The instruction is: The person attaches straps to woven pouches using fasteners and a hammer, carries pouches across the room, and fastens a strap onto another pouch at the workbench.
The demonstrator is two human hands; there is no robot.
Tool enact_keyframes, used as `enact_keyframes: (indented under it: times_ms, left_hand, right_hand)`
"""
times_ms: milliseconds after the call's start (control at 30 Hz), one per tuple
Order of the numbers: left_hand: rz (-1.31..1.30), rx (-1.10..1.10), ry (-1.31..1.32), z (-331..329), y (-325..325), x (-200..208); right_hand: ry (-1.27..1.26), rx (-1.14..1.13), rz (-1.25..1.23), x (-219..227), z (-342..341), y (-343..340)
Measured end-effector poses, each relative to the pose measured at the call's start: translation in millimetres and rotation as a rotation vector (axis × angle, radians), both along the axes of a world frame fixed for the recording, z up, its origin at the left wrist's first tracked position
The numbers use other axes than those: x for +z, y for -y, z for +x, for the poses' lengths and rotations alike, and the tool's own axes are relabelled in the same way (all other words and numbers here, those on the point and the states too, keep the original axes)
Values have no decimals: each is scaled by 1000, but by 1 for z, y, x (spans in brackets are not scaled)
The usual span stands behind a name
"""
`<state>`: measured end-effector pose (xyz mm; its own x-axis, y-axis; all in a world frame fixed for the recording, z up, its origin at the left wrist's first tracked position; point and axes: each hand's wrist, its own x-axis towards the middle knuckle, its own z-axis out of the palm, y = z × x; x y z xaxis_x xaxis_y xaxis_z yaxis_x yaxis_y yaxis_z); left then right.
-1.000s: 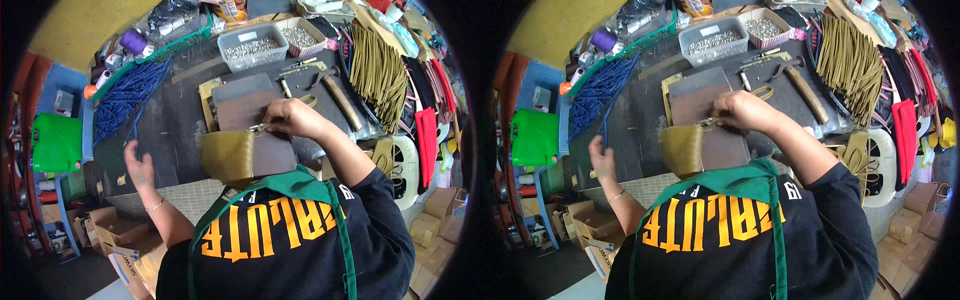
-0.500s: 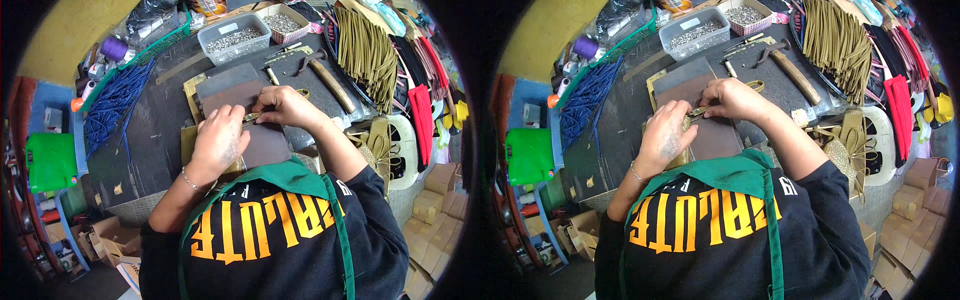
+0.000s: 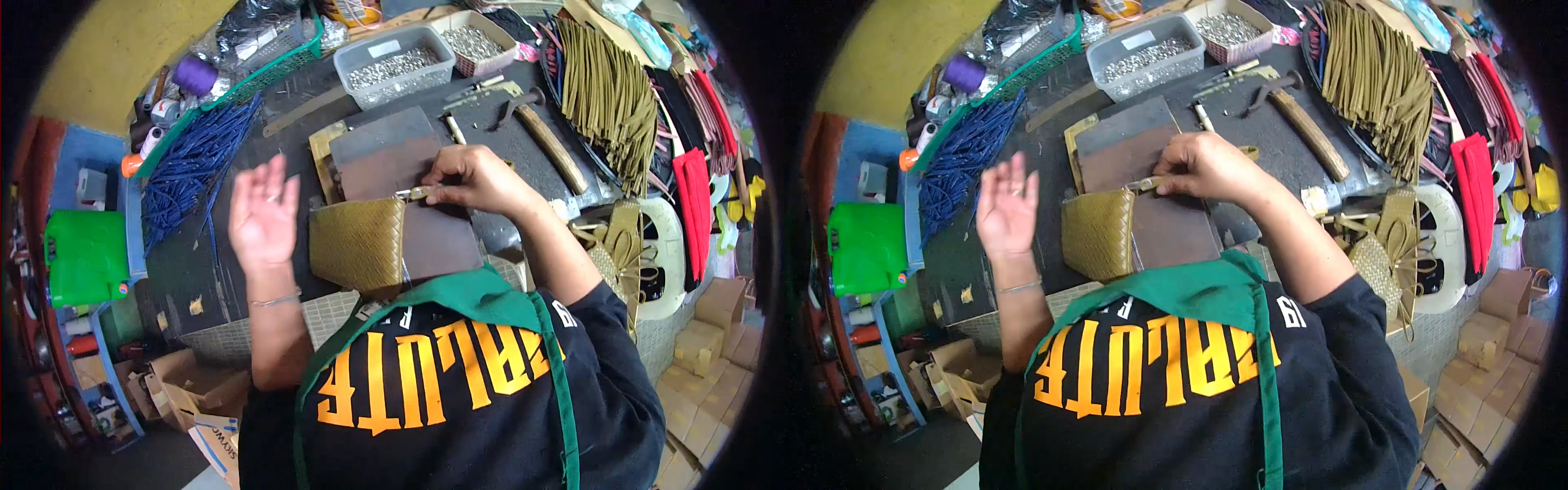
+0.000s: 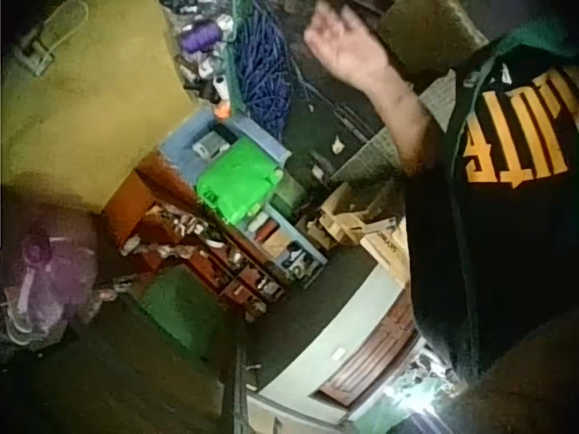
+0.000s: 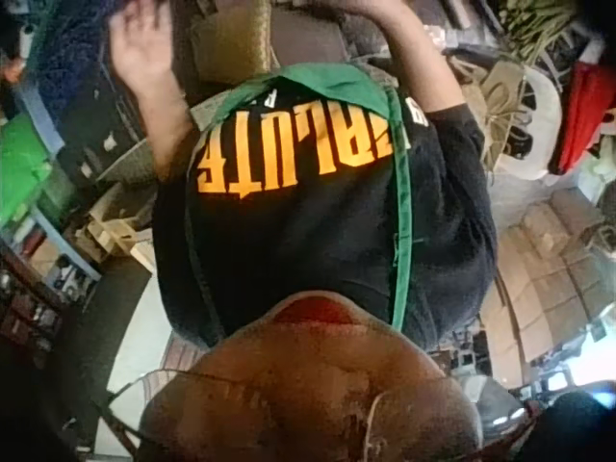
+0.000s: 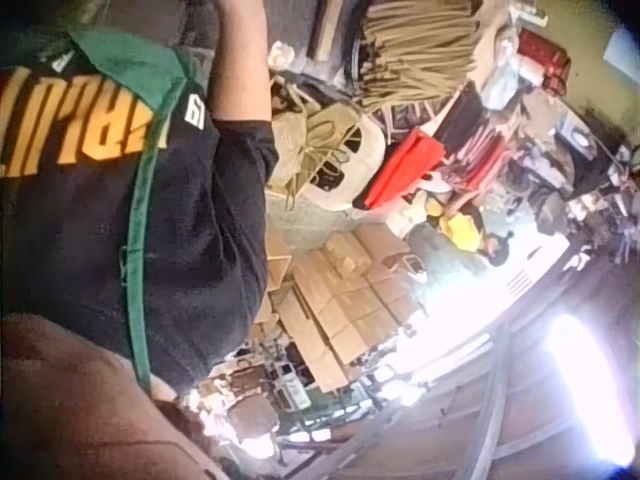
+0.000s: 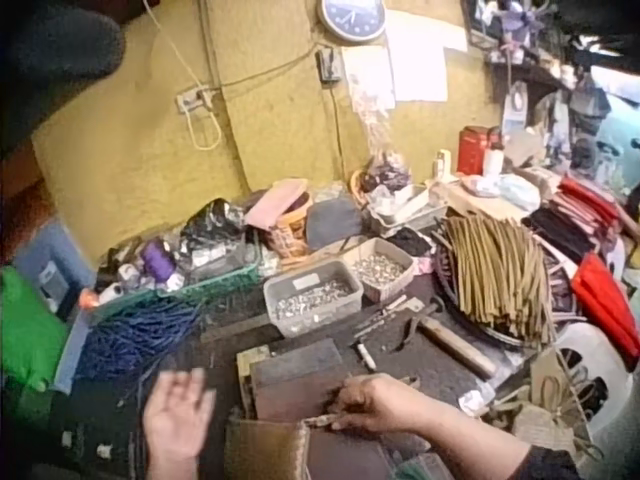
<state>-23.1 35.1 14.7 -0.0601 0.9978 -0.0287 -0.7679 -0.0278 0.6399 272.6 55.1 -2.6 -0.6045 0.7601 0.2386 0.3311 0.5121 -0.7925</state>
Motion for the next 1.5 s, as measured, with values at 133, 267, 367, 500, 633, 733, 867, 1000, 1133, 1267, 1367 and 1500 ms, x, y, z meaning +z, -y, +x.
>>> enact_keyframes:
  times_ms: [133, 267, 367, 500, 633, 733, 867, 1000, 1133, 1267, 1367, 1500]
  left_hand:
    - [-172, 506, -511, -51, 43, -17]
    - [633, -103, -1940, 0, 100, 9]
    - [500, -182, -1982, 14, 110, -20]
    - [501, 124, -1757, 9, 89, -29]
    - [534, 116, -1714, -1, 83, -16]
    - [436, -390, -1683, -8, 90, -20]
    - [562, 48, -1656, 25, 59, 8]
    - [579, -118, -2020, 53, 23, 21]
    - [613, -368, -1833, 46, 10, 22]
    - [597, -206, -1886, 49, 13, 25]
    - [684, -165, -1900, 48, 9, 28]
    - [661, -321, -1864, 39, 5, 35]
  right_hand:
    - [3, -8, -28, 1, -2, -5]
    - [47, -38, -25, 7, -3, -4]
    - [52, -30, -53, 9, -8, -3]
    - [40, -109, -69, 11, -14, -2]
    - [-10, -174, 38, 10, -19, -4]
    - [16, -107, 92, 12, -24, -7]
    - [58, -99, 360, 22, -29, -4]
    - [23, -193, 582, 24, -30, -2]
    - [5, -215, 591, 15, -28, -2]
    - [-2, -213, 593, 7, -29, -3]
    - [52, -183, 483, 5, -28, -2]
    - [44, -138, 404, 10, -31, 3]
